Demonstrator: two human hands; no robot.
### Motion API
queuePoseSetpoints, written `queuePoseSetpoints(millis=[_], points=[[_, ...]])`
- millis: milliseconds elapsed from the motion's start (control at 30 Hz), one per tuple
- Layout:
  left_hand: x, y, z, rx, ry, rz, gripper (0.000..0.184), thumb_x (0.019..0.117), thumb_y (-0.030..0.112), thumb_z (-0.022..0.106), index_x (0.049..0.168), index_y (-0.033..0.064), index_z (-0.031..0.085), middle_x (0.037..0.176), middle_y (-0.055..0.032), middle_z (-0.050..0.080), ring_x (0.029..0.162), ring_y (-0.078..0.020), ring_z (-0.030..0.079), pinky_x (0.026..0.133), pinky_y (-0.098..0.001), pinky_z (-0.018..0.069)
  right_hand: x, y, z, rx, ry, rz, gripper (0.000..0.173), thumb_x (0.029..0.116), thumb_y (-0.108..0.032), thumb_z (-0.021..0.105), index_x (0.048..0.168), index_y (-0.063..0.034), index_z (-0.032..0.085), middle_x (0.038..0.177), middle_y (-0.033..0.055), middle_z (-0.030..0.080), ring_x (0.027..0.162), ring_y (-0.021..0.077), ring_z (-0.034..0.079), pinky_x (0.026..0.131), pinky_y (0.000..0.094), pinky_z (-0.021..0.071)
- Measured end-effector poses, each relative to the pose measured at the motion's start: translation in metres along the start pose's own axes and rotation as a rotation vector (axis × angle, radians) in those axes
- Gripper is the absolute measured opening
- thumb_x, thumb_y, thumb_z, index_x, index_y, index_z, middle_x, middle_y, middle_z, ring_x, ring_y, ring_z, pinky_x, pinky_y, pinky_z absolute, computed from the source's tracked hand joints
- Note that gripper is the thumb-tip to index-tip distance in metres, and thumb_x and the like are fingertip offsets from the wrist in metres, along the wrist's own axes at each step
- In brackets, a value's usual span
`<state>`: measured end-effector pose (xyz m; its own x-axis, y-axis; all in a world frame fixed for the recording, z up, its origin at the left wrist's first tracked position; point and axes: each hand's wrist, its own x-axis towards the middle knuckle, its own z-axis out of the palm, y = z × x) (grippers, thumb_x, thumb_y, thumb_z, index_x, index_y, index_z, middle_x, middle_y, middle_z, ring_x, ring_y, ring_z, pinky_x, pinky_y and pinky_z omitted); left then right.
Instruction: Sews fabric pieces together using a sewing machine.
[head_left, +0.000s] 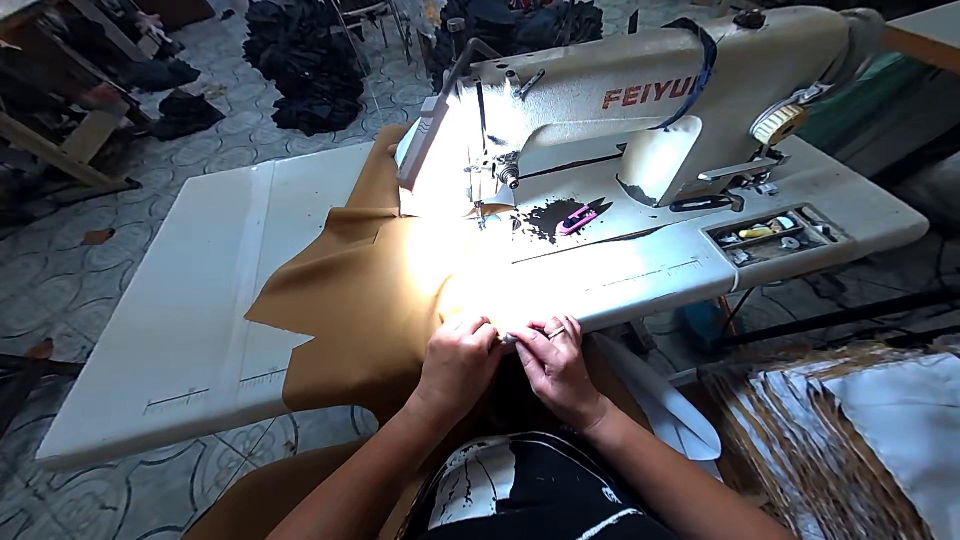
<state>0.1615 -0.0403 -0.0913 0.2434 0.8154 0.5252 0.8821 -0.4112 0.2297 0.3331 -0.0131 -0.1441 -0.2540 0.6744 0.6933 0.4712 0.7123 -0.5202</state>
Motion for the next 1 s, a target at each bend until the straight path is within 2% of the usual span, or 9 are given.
queuePoseSetpoints(millis=[167, 300, 400, 500, 567, 667, 767, 900, 1000], points=[[0.001, -0.009, 0.005, -0.074, 0.093, -0.080, 0.010, 0.0833, 0.010, 0.068, 0.078, 0.0037, 0.075, 0.086, -0.0108, 0.075, 0.079, -0.0234, 0.074, 0.067, -0.0401, 0.0603, 0.010, -0.015, -0.010, 0.484, 0.029, 0.291, 0.040, 0.0977, -0.014, 0.055, 0.128, 0.0122, 0.057, 0.124, 0.0204, 0.065, 0.121, 0.0205, 0.062, 0.105, 0.0320, 0.0497], [0.003, -0.020, -0.011, -0.418, 0.127, -0.221, 0.015, 0.0891, 0.011, 0.064, 0.089, 0.0014, 0.074, 0.081, -0.0043, 0.070, 0.072, -0.0023, 0.063, 0.069, -0.0185, 0.0539, 0.024, -0.032, -0.012, 1.120, -0.101, 0.667, 0.086, 0.0968, -0.044, 0.055, 0.160, -0.0047, 0.013, 0.154, 0.0116, 0.045, 0.140, 0.0159, 0.048, 0.116, 0.0353, 0.0417], [0.006, -0.023, -0.025, -0.615, 0.190, -0.319, 0.014, 0.0920, 0.007, 0.061, 0.094, -0.0004, 0.072, 0.087, 0.0000, 0.072, 0.079, 0.0042, 0.065, 0.075, -0.0139, 0.0550, 0.034, -0.043, 0.000, 1.330, -0.211, 0.701, 0.080, 0.1042, -0.041, 0.039, 0.163, -0.0024, 0.001, 0.163, 0.0168, 0.034, 0.148, 0.0205, 0.040, 0.122, 0.0356, 0.0340], [0.011, -0.024, -0.033, -0.648, 0.219, -0.337, 0.012, 0.0935, 0.005, 0.060, 0.094, 0.0006, 0.071, 0.091, 0.0013, 0.073, 0.082, 0.0032, 0.066, 0.078, -0.0154, 0.0561, 0.045, -0.053, 0.015, 1.460, -0.351, 0.659, 0.068, 0.1092, -0.038, 0.022, 0.163, -0.0003, 0.002, 0.165, 0.0168, 0.029, 0.150, 0.0172, 0.034, 0.123, 0.0331, 0.0300], [0.015, -0.023, -0.035, -0.618, 0.214, -0.312, 0.012, 0.0939, 0.006, 0.060, 0.094, 0.0014, 0.071, 0.090, 0.0020, 0.073, 0.078, 0.0050, 0.065, 0.072, -0.0128, 0.0547, 0.048, -0.061, 0.026, 1.601, -0.441, 0.687, 0.063, 0.1095, -0.039, 0.007, 0.162, -0.0043, 0.017, 0.158, 0.0107, 0.041, 0.143, 0.0128, 0.043, 0.119, 0.0325, 0.0370], [0.016, -0.021, -0.032, -0.506, 0.138, -0.256, 0.016, 0.0937, 0.008, 0.059, 0.096, 0.0005, 0.073, 0.086, 0.0001, 0.072, 0.075, 0.0058, 0.063, 0.069, -0.0116, 0.0526, 0.034, -0.073, 0.043, 1.840, -0.575, 0.860, 0.079, 0.1044, -0.053, -0.007, 0.135, -0.0112, 0.052, 0.123, 0.0049, 0.068, 0.118, 0.0157, 0.063, 0.100, 0.0389, 0.0518], [0.010, -0.016, -0.020, -0.271, -0.047, -0.189, 0.019, 0.0928, 0.011, 0.061, 0.095, 0.0023, 0.077, 0.090, -0.0084, 0.076, 0.083, -0.0116, 0.073, 0.079, -0.0294, 0.0590, 0.010, -0.074, 0.048, 1.960, -0.683, 0.996, 0.074, 0.1033, -0.061, 0.002, 0.115, -0.0202, 0.063, 0.108, 0.0014, 0.074, 0.108, 0.0166, 0.068, 0.092, 0.0399, 0.0556], [-0.001, -0.006, -0.008, -0.208, -0.101, -0.163, 0.014, 0.0912, 0.011, 0.068, 0.093, 0.0012, 0.077, 0.106, -0.0131, 0.076, 0.100, -0.0236, 0.074, 0.089, -0.0383, 0.0599, -0.002, -0.060, 0.016, 1.141, -0.512, 1.015, 0.040, 0.1093, -0.015, 0.024, 0.107, -0.0024, 0.062, 0.091, 0.0014, 0.067, 0.087, 0.0084, 0.066, 0.078, 0.0296, 0.0549], [-0.008, -0.004, -0.005, -0.226, -0.054, -0.144, 0.016, 0.0882, 0.013, 0.071, 0.095, -0.0002, 0.077, 0.108, -0.0159, 0.076, 0.105, -0.0261, 0.074, 0.093, -0.0379, 0.0588, -0.020, -0.034, 0.001, 0.378, -0.197, 0.261, 0.022, 0.0945, -0.007, 0.057, 0.100, 0.0013, 0.076, 0.094, 0.0100, 0.076, 0.095, 0.0127, 0.072, 0.091, 0.0256, 0.0554]])
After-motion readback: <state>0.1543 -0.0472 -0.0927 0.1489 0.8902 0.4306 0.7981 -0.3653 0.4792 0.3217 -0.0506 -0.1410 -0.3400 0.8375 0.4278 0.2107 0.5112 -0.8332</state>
